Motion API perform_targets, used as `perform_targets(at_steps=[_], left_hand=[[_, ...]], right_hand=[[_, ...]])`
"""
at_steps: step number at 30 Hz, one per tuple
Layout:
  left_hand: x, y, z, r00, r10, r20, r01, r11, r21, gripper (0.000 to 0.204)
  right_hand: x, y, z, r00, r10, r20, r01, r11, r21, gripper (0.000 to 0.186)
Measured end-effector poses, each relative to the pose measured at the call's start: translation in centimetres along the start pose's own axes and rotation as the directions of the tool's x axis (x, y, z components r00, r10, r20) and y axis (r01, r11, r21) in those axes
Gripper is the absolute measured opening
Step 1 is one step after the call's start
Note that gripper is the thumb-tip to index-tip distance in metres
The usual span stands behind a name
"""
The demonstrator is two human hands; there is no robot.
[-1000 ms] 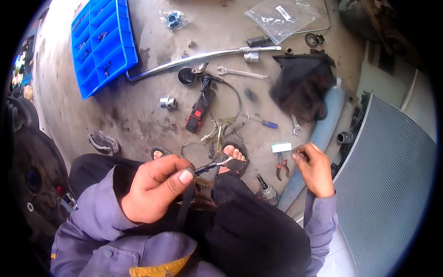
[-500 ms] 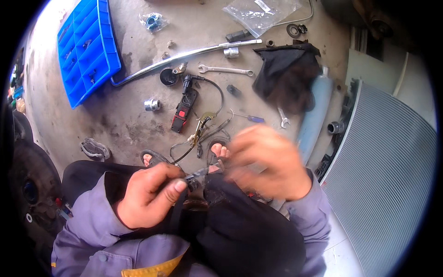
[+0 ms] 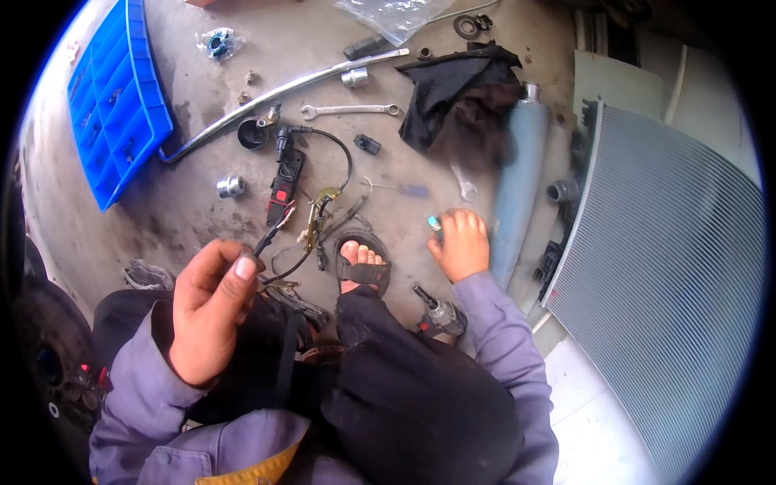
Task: The person sits on the floor of a garage and repairs a vehicle wiring harness. They strip the insulation from wires, twist the exposed strands together, and wrap the connections with electrical tape. The person handles a small blue connector and a black rag during the process.
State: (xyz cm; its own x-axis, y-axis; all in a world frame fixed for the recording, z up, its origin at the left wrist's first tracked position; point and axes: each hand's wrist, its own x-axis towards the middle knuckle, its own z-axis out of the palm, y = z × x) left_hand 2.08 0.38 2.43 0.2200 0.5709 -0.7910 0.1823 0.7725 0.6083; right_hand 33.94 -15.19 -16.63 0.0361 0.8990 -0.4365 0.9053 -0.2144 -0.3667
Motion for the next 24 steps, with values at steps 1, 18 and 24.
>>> perform_targets(at_steps=[1, 18, 24], left_hand=[[0.0, 0.0, 0.0, 1.0, -0.013, -0.007, 0.013, 1.0, 0.009, 0.017], [-1.1, -1.1, 0.6, 0.97, 0.235, 0.055, -0.241, 0.934, 0.262, 0.016], [-0.7, -1.1, 0.6, 0.952, 0.299, -0.072, -0.286, 0.947, 0.146, 0.013]], right_hand=[[-0.3, -0.9, -0.6, 0.989, 0.139, 0.053, -0.148, 0.962, 0.229, 0.031], [5.8, -17.3, -8.8, 0.835, -0.306, 0.457, -0.458, 0.073, 0.886, 0.04], [5.4, -17.7, -8.6, 0.905, -0.275, 0.323, -0.272, 0.21, 0.939, 0.032]])
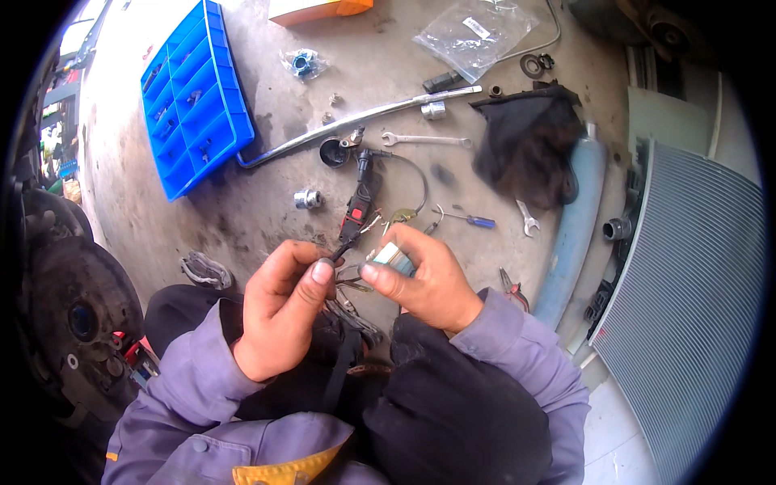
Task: The person sits on the floor of a garage and repairs a vehicle wiring harness. They strip the insulation from wires, twist the exposed strands together, and wrap the connections with electrical tape. The person handles a small blue connector and a black rag during the process.
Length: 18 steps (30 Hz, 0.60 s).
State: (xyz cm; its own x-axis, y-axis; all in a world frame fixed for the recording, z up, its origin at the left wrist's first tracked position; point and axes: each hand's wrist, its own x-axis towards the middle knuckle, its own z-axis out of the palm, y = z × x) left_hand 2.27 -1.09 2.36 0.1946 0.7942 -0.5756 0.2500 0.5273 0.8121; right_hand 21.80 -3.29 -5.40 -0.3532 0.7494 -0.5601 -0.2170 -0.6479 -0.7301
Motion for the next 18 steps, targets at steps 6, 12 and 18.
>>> perform_targets(at_steps=[6, 12, 18], left_hand=[[0.2, -0.4, 0.1, 0.978, 0.198, 0.071, -0.208, 0.961, 0.183, 0.01], [0.3, 0.3, -0.1, 0.978, 0.191, 0.081, -0.206, 0.94, 0.274, 0.009], [0.4, 0.7, -0.4, 0.977, 0.193, 0.088, -0.211, 0.923, 0.322, 0.009]], right_hand=[[0.2, 0.0, 0.8, 0.937, -0.346, -0.046, 0.271, 0.806, -0.526, 0.032], [0.2, 0.5, 0.9, 0.943, -0.33, -0.048, 0.258, 0.815, -0.519, 0.036], [0.2, -0.2, 1.0, 0.944, -0.33, -0.031, 0.259, 0.791, -0.554, 0.034]])
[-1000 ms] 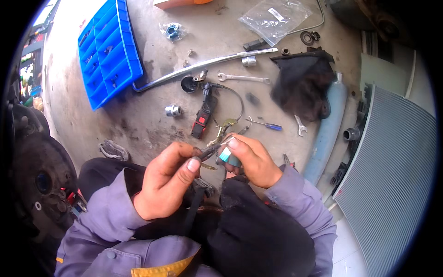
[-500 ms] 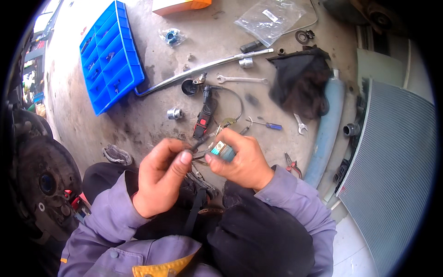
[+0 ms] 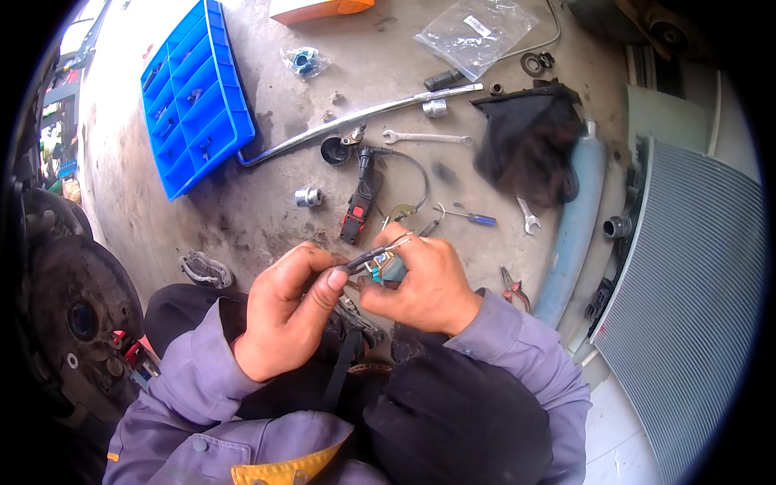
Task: The person sits on the floor of a garage and repairs a vehicle wiring harness. They strip the insulation from wires, twist the exposed strands together, and wrap the connections with electrical tape. The person handles a small blue connector and a black rag during the process.
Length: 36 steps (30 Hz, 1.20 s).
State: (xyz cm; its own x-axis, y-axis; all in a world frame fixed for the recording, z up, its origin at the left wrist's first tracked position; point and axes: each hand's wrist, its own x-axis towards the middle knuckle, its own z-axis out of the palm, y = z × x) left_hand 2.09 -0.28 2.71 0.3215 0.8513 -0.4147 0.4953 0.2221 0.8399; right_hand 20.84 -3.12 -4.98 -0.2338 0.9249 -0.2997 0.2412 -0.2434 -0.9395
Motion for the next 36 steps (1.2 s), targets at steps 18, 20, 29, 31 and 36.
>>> perform_targets(at_steps=[18, 20, 29, 31, 36], left_hand=[[0.2, -0.6, 0.3, 0.997, 0.062, -0.045, -0.061, 0.997, 0.038, 0.011], [0.2, -0.5, 0.3, 0.999, 0.015, -0.032, -0.015, 1.0, -0.003, 0.012], [0.4, 0.1, -0.5, 0.9, -0.348, 0.261, 0.434, 0.754, -0.492, 0.026], [0.7, -0.4, -0.9, 0.868, -0.38, 0.32, 0.496, 0.7, -0.514, 0.027], [0.8, 0.1, -0.6, 0.825, -0.452, 0.339, 0.563, 0.602, -0.567, 0.028]], right_hand=[[-0.3, 0.5, 0.0, 0.999, -0.028, 0.024, 0.027, 0.999, 0.042, 0.036], [-0.2, 0.4, 0.1, 0.999, -0.029, 0.026, 0.027, 0.997, 0.07, 0.034], [-0.3, 0.7, 0.6, 1.0, 0.014, -0.012, -0.013, 0.995, 0.101, 0.033], [-0.3, 1.1, 0.5, 1.0, -0.01, -0.024, 0.012, 0.996, 0.094, 0.035], [0.0, 0.8, 0.6, 0.999, -0.009, -0.051, 0.012, 0.999, 0.049, 0.039]])
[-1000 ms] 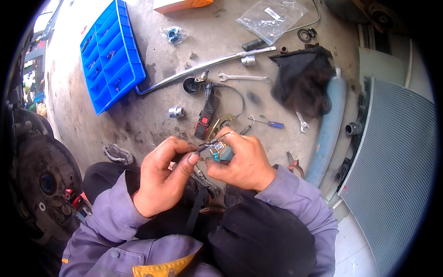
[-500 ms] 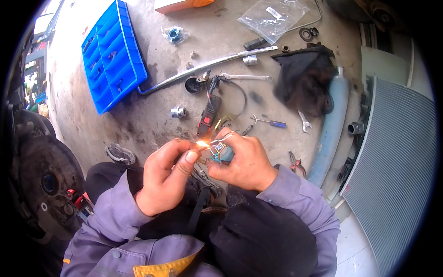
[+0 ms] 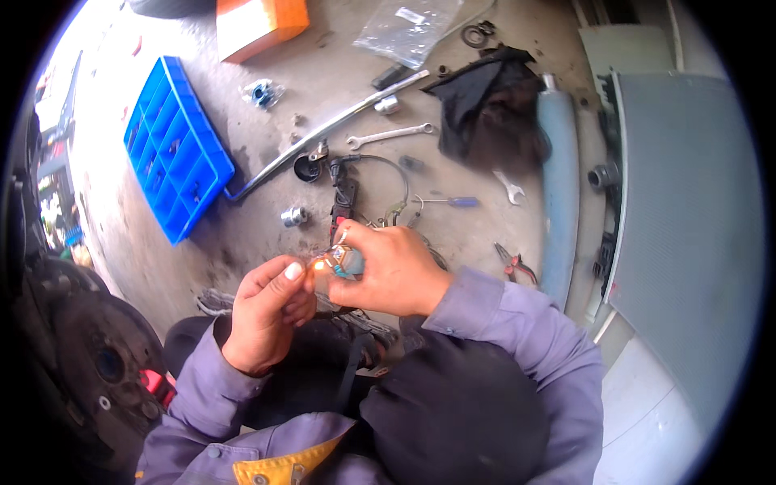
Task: The person sits on the floor of a garage and repairs a vehicle wiring harness. They strip the insulation from wires, twist the exposed strands together, and wrap the connections with electrical tape. The person handles a small blue connector and a black rag during the process.
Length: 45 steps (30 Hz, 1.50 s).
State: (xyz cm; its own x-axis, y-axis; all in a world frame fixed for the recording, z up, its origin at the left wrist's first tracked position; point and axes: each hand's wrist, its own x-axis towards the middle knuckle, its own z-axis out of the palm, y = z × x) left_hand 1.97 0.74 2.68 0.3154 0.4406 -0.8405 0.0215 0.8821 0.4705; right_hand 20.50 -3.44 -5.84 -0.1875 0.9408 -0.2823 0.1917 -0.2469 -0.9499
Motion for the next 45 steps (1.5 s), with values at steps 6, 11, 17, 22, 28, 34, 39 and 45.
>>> perform_targets(at_steps=[6, 11, 17, 22, 28, 34, 39, 45], left_hand=[[0.2, -0.1, 0.3, 1.0, 0.008, 0.001, -0.008, 1.0, -0.016, 0.026], [0.2, 0.1, 0.7, 1.0, -0.002, -0.01, 0.002, 0.999, -0.032, 0.024], [0.1, -0.1, 0.0, 0.997, 0.07, -0.013, -0.068, 0.992, 0.11, 0.025], [-0.3, -1.0, 1.1, 0.964, 0.258, 0.068, -0.258, 0.835, 0.486, 0.023], [-0.6, -0.3, 1.5, 0.984, 0.146, 0.104, -0.178, 0.718, 0.673, 0.025], [-0.9, -0.4, 1.4, 0.979, 0.158, 0.127, -0.203, 0.742, 0.639, 0.024], [-1.2, -0.2, 1.1, 0.991, 0.066, 0.12, -0.125, 0.794, 0.595, 0.023], [-1.3, -0.7, 1.3, 0.986, 0.166, 0.005, -0.136, 0.79, 0.598, 0.022]], right_hand=[[-0.2, 0.2, -0.1, 1.0, -0.011, 0.002, 0.011, 1.0, -0.028, 0.034], [-0.4, 0.4, -0.3, 1.0, 0.004, -0.003, -0.004, 1.0, -0.02, 0.035], [-1.4, 1.4, -2.7, 0.998, 0.054, 0.034, -0.048, 0.987, -0.153, 0.06], [-6.8, 10.4, -7.6, 1.0, 0.025, -0.017, -0.028, 0.554, -0.832, 0.052], [-4.5, 0.6, -7.6, 0.958, -0.274, 0.089, 0.276, 0.782, -0.559, 0.044], [-0.2, -3.0, -5.8, 0.767, -0.505, 0.396, 0.642, 0.621, -0.45, 0.039], [-0.5, -2.9, -5.4, 0.831, -0.372, 0.414, 0.538, 0.728, -0.426, 0.025], [-0.7, -1.0, -6.3, 0.954, -0.269, 0.133, 0.288, 0.696, -0.657, 0.027]])
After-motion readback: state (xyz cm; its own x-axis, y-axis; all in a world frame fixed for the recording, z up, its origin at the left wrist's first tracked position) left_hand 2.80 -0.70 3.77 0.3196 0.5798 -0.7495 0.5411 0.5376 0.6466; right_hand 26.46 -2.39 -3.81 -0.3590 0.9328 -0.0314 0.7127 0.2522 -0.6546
